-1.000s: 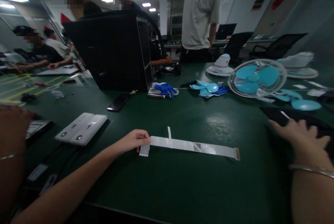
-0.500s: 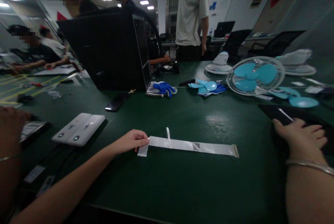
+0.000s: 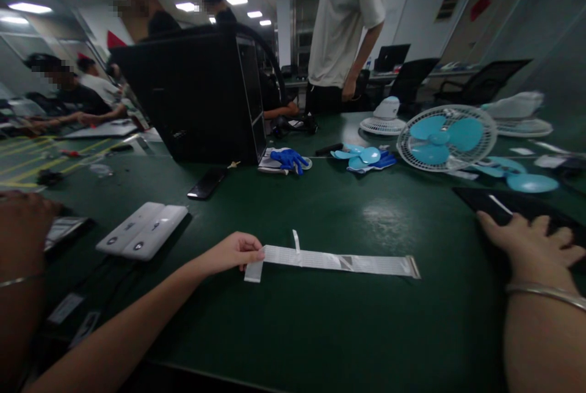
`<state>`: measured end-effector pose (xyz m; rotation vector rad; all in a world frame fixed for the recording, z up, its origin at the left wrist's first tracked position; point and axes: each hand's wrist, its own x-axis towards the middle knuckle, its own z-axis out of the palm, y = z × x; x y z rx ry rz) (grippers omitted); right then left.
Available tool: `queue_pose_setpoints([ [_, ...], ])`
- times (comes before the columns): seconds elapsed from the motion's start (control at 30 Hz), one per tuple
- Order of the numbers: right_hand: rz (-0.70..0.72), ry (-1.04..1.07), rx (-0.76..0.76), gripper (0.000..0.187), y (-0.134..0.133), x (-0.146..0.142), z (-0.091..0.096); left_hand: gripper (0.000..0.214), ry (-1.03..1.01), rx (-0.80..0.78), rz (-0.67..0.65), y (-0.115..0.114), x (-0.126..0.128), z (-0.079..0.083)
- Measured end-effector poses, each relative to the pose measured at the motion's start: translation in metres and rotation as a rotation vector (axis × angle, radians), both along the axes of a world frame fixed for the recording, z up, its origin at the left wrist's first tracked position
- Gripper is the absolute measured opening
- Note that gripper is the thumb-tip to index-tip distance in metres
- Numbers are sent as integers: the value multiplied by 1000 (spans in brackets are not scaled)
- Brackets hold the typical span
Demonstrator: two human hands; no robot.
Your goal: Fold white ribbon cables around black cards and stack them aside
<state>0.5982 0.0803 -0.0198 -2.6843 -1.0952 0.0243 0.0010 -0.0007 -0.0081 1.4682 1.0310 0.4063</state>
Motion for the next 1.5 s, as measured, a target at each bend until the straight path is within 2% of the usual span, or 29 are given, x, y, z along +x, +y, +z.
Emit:
queue_pose_setpoints([
  [0.13, -47, 28, -6, 92, 9, 1, 4, 36, 35, 22, -4, -1, 0, 2],
  [0.33, -162, 9, -13, 96, 13, -9, 7, 32, 72, 61, -21, -2, 1, 4],
  [0.5, -94, 20, 10, 90, 11, -34, 17, 23, 31, 96, -32, -2, 1, -6],
  [0.67, 263, -26, -122, 90, 17, -88, 34, 23, 71, 141, -76, -6, 3, -3],
  [0.83, 731, -42, -135, 84, 19, -167, 32, 28, 104, 202, -109, -7, 2, 3],
  [1.03, 1308, 29, -127, 76, -22, -270, 38, 33, 188, 279, -167, -10, 3, 6],
  [1.17, 1572, 128, -119, 74, -51, -309, 45, 30, 207, 466, -203, -11, 3, 12],
  [1.27, 1716, 207, -140, 70, -62, -321, 45, 27, 235, 548, -219, -11, 1, 14],
  [1.33, 1748, 234, -155, 69, -63, -322, 46, 26, 235, 536, -212, -9, 0, 12],
  [1.5, 1699, 289, -94, 55, -66, -314, 61, 27, 104, 320, -80, -2, -2, 2],
])
